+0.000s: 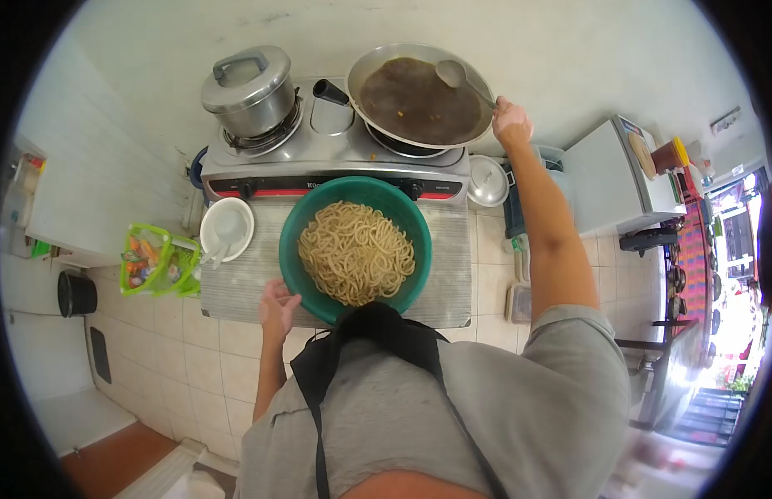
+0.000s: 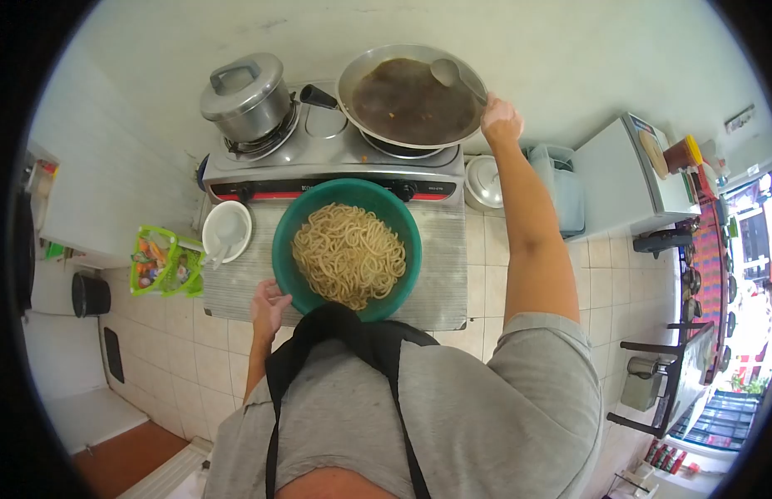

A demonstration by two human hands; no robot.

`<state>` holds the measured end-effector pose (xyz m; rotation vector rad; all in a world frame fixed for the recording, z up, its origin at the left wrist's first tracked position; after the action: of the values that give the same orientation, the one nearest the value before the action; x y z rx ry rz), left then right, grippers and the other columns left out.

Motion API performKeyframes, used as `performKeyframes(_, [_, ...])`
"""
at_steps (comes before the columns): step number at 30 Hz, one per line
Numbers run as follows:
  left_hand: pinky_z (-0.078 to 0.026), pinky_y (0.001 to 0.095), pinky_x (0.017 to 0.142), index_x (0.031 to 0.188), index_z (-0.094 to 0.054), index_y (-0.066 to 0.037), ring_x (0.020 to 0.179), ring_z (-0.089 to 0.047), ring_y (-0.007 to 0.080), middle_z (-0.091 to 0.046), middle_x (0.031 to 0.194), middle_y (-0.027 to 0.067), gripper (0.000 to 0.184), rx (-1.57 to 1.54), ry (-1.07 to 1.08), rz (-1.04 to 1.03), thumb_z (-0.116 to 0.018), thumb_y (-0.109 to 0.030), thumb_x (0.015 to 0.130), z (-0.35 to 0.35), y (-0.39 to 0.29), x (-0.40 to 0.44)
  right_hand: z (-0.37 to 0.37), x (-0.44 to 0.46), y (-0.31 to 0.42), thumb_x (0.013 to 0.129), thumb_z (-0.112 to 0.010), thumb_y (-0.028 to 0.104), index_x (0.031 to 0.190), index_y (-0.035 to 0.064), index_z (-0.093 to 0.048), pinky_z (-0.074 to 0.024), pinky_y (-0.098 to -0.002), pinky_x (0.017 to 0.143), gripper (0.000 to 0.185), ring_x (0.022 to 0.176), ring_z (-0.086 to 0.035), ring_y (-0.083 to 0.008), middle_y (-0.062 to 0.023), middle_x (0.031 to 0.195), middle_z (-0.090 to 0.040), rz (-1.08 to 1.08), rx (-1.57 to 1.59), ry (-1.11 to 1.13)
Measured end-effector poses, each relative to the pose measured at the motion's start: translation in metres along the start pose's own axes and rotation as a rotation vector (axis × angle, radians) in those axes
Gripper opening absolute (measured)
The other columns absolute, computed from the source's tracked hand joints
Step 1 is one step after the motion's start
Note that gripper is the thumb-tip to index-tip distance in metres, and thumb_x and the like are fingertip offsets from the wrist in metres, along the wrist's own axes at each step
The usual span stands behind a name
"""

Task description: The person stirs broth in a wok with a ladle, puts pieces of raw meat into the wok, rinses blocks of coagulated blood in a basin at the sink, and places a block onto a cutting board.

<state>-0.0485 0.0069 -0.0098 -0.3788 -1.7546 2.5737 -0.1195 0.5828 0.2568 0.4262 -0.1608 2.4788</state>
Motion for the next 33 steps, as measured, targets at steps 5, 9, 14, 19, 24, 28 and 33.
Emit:
performKeyframes(5, [-0.052, 0.0338, 0.074, 0.124, -0.049, -0.003, 0.086, -0.068, 0.0248, -0.065, 0.097, 0.0162, 0.056, 0.004, -0.009, 0.031, -0.076, -0.006, 0.075, 0.006, 0.004, -0.004, -0.021, -0.001, 0.011, 0.091, -0.052, 0.027, 0.113, 0.0149, -0.059, -0.0486, -0.0435, 0.09, 0.026, 0.11, -0.06, -0.0316, -0.0116, 0.114, -0.065, -0.054, 0.113, 0.039])
performKeyframes(9, [-0.052, 0.0335, 0.074, 0.124, -0.049, -0.002, 0.086, -0.067, 0.0249, -0.064, 0.097, 0.0169, 0.056, -0.013, 0.002, 0.034, -0.075, -0.005, 0.075, 0.002, 0.0, -0.004, -0.029, 0.001, 0.018, 0.089, -0.056, 0.029, 0.114, 0.0149, -0.061, -0.0481, -0.0425, 0.092, 0.03, 0.11, -0.06, -0.0313, -0.0102, 0.117, -0.064, -0.062, 0.172, 0.096])
performKeyframes(14, [-0.053, 0.0324, 0.073, 0.126, -0.047, -0.002, 0.085, -0.067, 0.0248, -0.064, 0.098, 0.0171, 0.057, -0.013, 0.011, 0.041, -0.075, -0.003, 0.075, 0.002, -0.001, -0.003, -0.044, 0.01, 0.033, 0.085, -0.065, 0.033, 0.104, 0.0087, -0.068, -0.0511, -0.0342, 0.085, 0.031, 0.099, -0.065, -0.0248, -0.0115, 0.104, -0.069, -0.016, 0.282, 0.15])
performKeyframes(19, [-0.053, 0.0319, 0.072, 0.125, -0.047, -0.001, 0.084, -0.067, 0.0244, -0.064, 0.097, 0.0167, 0.056, -0.043, 0.012, 0.05, -0.074, -0.002, 0.075, 0.002, -0.019, -0.009, -0.061, 0.012, 0.04, 0.081, -0.066, 0.035, 0.097, 0.0101, -0.07, -0.0506, -0.0345, 0.087, 0.03, 0.1, -0.065, -0.0254, -0.0109, 0.105, -0.069, -0.044, 0.48, 0.286])
performKeyframes(24, [-0.052, 0.0319, 0.072, 0.124, -0.049, -0.001, 0.083, -0.067, 0.0238, -0.065, 0.096, 0.0161, 0.055, -0.01, -0.006, 0.033, -0.074, -0.003, 0.075, 0.002, -0.014, -0.006, -0.055, 0.005, 0.044, 0.079, -0.069, 0.031, 0.092, 0.0091, -0.071, -0.0527, -0.0304, 0.076, 0.026, 0.081, -0.068, -0.0192, -0.0071, 0.086, -0.072, -0.081, 0.633, 0.312])
performKeyframes(28, [-0.051, 0.0305, 0.071, 0.124, -0.049, -0.001, 0.083, -0.066, 0.022, -0.063, 0.098, 0.017, 0.056, -0.039, 0.004, 0.036, -0.074, -0.004, 0.074, 0.001, -0.006, -0.002, -0.043, -0.001, 0.046, 0.078, -0.069, 0.028, 0.089, 0.0083, -0.071, -0.0529, -0.0295, 0.072, 0.023, 0.074, -0.068, -0.0172, -0.0066, 0.078, -0.071, -0.069, 0.683, 0.3])
performKeyframes(33, [-0.052, 0.0297, 0.07, 0.124, -0.048, -0.001, 0.082, -0.066, 0.0212, -0.063, 0.098, 0.0168, 0.056, -0.03, 0.013, 0.042, -0.074, -0.003, 0.074, 0.0, -0.003, -0.001, -0.023, -0.008, 0.05, 0.081, -0.066, 0.031, 0.098, 0.0123, -0.07, -0.0533, -0.0348, 0.075, 0.025, 0.081, -0.069, -0.0234, -0.0083, 0.085, -0.071, 0.013, 0.515, 0.273])
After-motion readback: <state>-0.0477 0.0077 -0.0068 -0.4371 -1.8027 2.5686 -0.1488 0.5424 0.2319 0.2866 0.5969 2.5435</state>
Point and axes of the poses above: each hand's wrist, its own x-axis towards the middle knuckle, its own z-axis out of the back of the hand, y = z × x, the point moved 5 cm from there along x, towards the middle knuckle
